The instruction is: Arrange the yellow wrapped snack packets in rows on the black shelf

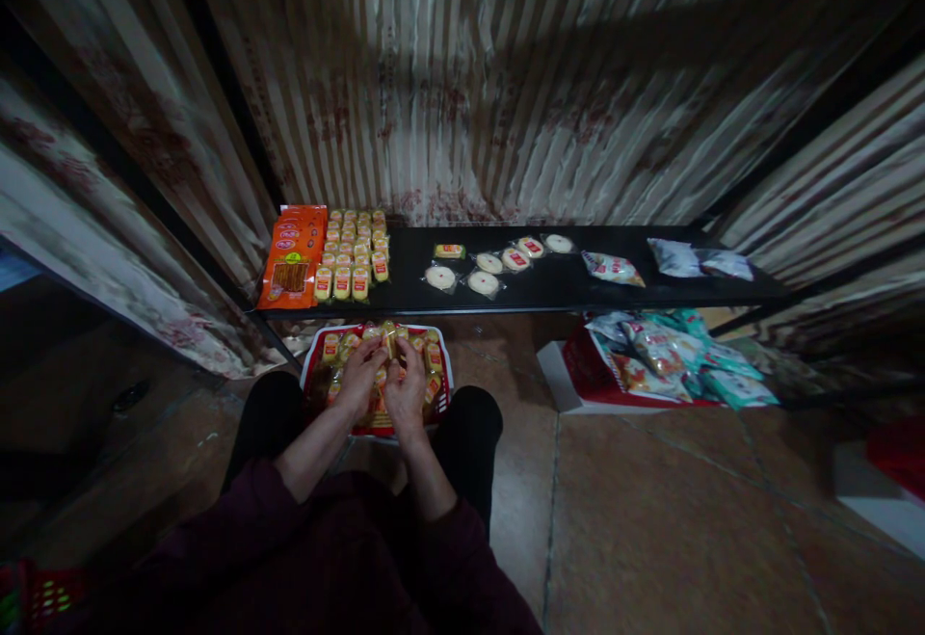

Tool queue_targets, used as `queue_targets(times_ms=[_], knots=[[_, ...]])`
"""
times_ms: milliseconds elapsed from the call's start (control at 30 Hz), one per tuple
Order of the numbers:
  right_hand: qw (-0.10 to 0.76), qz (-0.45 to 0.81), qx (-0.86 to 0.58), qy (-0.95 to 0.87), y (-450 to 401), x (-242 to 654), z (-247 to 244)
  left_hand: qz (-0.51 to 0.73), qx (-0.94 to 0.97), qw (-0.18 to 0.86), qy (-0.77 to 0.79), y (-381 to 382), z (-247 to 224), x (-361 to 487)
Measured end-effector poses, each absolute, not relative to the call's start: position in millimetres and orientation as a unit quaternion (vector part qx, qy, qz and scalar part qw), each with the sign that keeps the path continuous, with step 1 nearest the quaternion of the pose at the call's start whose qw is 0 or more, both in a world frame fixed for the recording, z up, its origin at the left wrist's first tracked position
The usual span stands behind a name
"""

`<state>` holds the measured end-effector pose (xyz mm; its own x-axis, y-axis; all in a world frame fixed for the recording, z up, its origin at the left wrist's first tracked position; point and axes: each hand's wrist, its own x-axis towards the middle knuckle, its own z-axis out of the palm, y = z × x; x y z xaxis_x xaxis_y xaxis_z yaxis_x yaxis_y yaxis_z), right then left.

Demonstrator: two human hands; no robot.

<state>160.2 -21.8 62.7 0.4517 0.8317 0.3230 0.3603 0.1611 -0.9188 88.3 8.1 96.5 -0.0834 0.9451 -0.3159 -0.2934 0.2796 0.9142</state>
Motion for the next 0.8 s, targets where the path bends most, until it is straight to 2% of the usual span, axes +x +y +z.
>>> queue_targets(times_ms=[233,467,800], knots=[[0.573,0.194,-0.619,-0.502,-26,157,71,0.518,0.280,0.608,0.533,7,101,92],[0.601,0.281,-0.589,-0.461,-27,155,77,0.540,0.263,0.625,0.499,10,97,87],[0.598,0.298,-0.623,-0.407,-24,160,61,0.535,0.178,0.688,0.457,9,89,87]])
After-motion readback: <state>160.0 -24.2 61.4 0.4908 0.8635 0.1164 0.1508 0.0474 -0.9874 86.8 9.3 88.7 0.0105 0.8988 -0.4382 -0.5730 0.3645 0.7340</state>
